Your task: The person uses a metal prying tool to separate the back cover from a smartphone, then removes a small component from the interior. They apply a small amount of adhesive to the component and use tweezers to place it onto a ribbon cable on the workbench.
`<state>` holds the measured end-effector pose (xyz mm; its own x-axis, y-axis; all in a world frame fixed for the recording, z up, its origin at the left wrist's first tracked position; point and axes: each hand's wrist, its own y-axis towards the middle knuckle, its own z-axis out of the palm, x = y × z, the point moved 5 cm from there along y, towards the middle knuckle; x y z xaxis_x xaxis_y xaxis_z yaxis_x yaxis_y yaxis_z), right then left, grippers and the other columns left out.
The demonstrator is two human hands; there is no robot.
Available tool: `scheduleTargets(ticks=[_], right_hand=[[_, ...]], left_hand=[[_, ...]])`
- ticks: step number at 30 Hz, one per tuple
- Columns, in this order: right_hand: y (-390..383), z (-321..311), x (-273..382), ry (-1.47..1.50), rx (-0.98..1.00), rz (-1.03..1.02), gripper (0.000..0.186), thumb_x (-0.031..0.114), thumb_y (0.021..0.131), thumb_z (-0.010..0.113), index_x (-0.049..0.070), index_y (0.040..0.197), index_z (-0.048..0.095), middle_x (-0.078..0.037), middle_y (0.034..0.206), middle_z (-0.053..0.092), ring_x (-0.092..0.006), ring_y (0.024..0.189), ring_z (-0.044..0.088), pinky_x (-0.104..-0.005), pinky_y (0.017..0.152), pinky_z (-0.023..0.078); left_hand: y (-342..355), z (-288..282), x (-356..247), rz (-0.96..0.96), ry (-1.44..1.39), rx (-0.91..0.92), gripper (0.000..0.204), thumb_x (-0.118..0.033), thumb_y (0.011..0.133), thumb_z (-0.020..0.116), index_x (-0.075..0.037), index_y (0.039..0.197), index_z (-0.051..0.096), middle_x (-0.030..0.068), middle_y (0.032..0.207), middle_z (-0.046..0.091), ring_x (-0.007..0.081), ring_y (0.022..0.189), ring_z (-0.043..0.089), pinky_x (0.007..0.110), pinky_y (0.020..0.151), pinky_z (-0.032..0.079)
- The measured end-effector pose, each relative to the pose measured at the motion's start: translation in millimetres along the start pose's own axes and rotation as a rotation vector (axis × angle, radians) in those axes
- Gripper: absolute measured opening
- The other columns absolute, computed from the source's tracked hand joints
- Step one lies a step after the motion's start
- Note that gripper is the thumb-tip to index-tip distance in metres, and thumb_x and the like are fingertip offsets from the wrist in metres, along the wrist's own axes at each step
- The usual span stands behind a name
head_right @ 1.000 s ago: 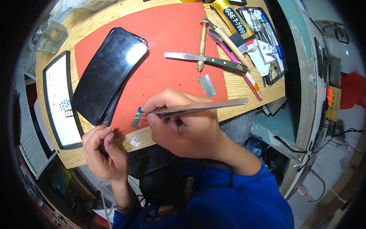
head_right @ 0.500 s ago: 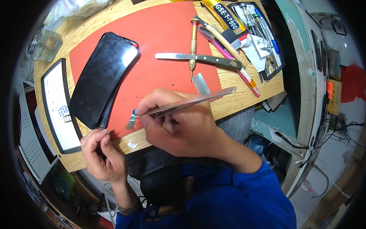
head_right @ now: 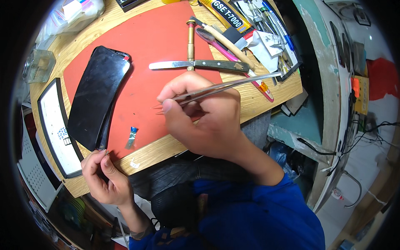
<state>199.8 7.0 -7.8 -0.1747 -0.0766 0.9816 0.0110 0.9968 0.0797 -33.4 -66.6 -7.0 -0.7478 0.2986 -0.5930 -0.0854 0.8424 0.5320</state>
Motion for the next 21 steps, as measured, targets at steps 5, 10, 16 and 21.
scheduleTargets(ticks=[5,10,16,21], right_hand=[[1.2,2.0,-1.5,-0.045,-0.007,-0.07,0.003,0.0,0.092,0.074,0.002,0.095,0.073,0.002,0.073,0.068,0.0003,0.059,0.061,-0.0182,0.054,0.047],[2.5,1.6,-0.2,-0.077,-0.017,-0.097,0.002,0.002,0.092,0.075,0.003,0.092,0.073,0.004,0.07,0.066,0.0009,0.056,0.057,-0.0183,0.051,0.044],[1.0,-3.4,4.5,-0.167,0.182,-0.012,0.008,-0.002,0.102,0.064,-0.007,0.106,0.068,-0.009,0.09,0.072,-0.009,0.076,0.07,-0.0227,0.068,0.059],[1.5,-1.2,1.5,-0.133,0.112,-0.02,0.005,-0.001,0.098,0.067,-0.003,0.102,0.07,-0.005,0.084,0.07,-0.0056,0.07,0.066,-0.0213,0.063,0.055]], left_hand=[[-1.1,-0.4,0.9,0.009,0.01,0.012,0.013,-0.003,0.105,0.068,0.009,0.102,0.064,0.0156,0.089,0.069,0.028,0.078,0.067,0.038,0.074,0.057],[-1.9,-0.9,1.7,0.008,0.022,0.006,0.014,-0.004,0.105,0.069,0.009,0.102,0.064,0.0155,0.09,0.069,0.0282,0.079,0.067,0.039,0.074,0.057],[-2.0,-0.8,1.5,0.003,0.02,0.009,0.014,-0.004,0.105,0.069,0.009,0.102,0.063,0.0154,0.09,0.069,0.0284,0.079,0.067,0.039,0.074,0.057],[-2.3,-0.7,1.2,-0.007,0.008,0.004,0.014,-0.004,0.105,0.07,0.009,0.102,0.064,0.0154,0.089,0.069,0.0284,0.079,0.067,0.039,0.074,0.058]])
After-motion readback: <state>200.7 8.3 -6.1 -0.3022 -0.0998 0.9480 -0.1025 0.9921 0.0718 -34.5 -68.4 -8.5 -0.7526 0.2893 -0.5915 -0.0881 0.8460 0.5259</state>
